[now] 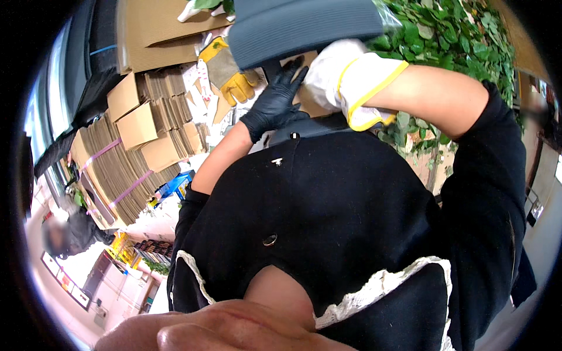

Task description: The person arranges artificial flowers and greenery into a black rectangular container. They place white tulips and green leaves into the container, adjusting the arrangement to fit the items neatly.

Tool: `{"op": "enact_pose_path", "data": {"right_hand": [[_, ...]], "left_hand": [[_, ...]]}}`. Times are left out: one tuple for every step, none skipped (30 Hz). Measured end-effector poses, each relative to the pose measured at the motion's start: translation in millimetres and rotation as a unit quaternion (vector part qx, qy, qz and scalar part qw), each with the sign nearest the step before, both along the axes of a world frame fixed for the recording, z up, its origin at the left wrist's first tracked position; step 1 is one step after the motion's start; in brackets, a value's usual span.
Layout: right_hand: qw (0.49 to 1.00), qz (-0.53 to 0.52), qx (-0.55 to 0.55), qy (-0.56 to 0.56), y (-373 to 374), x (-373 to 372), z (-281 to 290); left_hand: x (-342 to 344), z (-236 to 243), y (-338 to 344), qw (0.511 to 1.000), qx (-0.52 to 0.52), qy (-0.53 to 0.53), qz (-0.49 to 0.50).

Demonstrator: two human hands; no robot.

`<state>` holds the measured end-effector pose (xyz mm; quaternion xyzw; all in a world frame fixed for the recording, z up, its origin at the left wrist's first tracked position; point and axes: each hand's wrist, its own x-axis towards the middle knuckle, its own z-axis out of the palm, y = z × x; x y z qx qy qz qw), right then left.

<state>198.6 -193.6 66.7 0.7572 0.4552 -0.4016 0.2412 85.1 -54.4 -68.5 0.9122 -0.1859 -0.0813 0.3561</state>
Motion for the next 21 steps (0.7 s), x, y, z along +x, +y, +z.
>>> {"op": "enact_pose_path", "data": {"right_hand": [[0.997,0.036,0.013,0.062,4.5,-0.4,-2.6],[0.99,0.072,0.024,0.118,8.8,-1.7,-14.3],[0.989,0.053,0.081,0.115,2.7,-4.4,-33.6],[0.984,0.034,0.131,0.112,-7.0,-8.3,-52.4],[0.983,0.017,0.136,0.122,-11.3,-9.8,-64.0],[0.97,0.036,0.213,0.114,-10.7,-6.2,-58.5],[0.951,0.057,0.288,0.099,-10.6,-1.9,-52.0],[0.928,0.043,0.347,0.132,15.9,13.9,3.2],[0.901,0.026,0.401,0.162,39.1,29.4,59.9],[0.845,0.018,0.533,0.046,44.7,52.0,64.2],[0.867,-0.002,0.495,-0.054,68.1,74.4,79.7],[0.817,0.035,0.55,-0.173,84.2,109.7,68.5],[0.847,0.02,0.457,-0.27,84.7,149.0,39.5],[0.818,-0.142,0.496,-0.253,81.3,188.2,-11.9],[0.915,-0.093,0.32,-0.228,84.3,202.8,-14.5],[0.895,-0.243,0.341,-0.152,79.2,198.6,-7.8],[0.899,-0.164,0.342,-0.216,77.5,217.6,-22.5],[0.895,-0.087,0.336,-0.281,69.7,236.7,-34.9],[0.885,-0.052,0.383,-0.26,81.3,221.6,-5.4],[0.872,-0.02,0.425,-0.242,81.5,201.3,43.0],[0.853,0.037,0.42,-0.308,64.6,195.1,66.6]], "left_hand": [[1.2,2.6,-2.7,1.0,0.015,0.019,0.001],[2.6,5.5,-5.0,0.999,0.03,0.033,0.001],[2.2,-0.2,-9.2,0.997,0.077,0.002,0.0],[1.7,-8.9,-12.2,0.995,0.098,-0.027,-0.006],[3.3,-2.9,-12.0,0.999,0.047,0.023,0.0],[1.2,-1.6,-11.9,0.998,0.058,0.002,-0.007],[-0.5,14.1,-12.4,0.999,-0.013,0.03,0.038],[-13.2,5.4,-3.2,0.982,-0.14,0.101,0.073],[-23.8,-2.9,4.0,0.944,-0.269,0.162,0.105],[-15.1,25.1,8.4,0.996,-0.082,0.045,0.01],[-24.2,25.8,7.7,0.991,-0.12,0.009,0.065],[-29.8,2.1,7.7,0.995,-0.089,-0.035,0.036],[-25.4,-8.8,5.1,0.993,-0.111,-0.04,0.001],[-20.1,-14.7,2.3,0.99,-0.127,-0.044,-0.034],[-20.0,-16.3,2.2,0.989,-0.135,-0.047,-0.031],[-22.0,-16.3,0.7,0.989,-0.14,-0.049,-0.023],[-23.6,-14.8,-1.4,0.988,-0.152,-0.024,-0.009],[-17.3,-19.2,-1.9,0.986,-0.163,-0.027,-0.029],[-24.4,-28.0,5.5,0.986,-0.166,-0.021,-0.017],[-32.9,-31.2,8.1,0.985,-0.173,-0.016,-0.009],[-34.2,-26.2,7.7,0.987,-0.16,-0.026,0.007]]}}
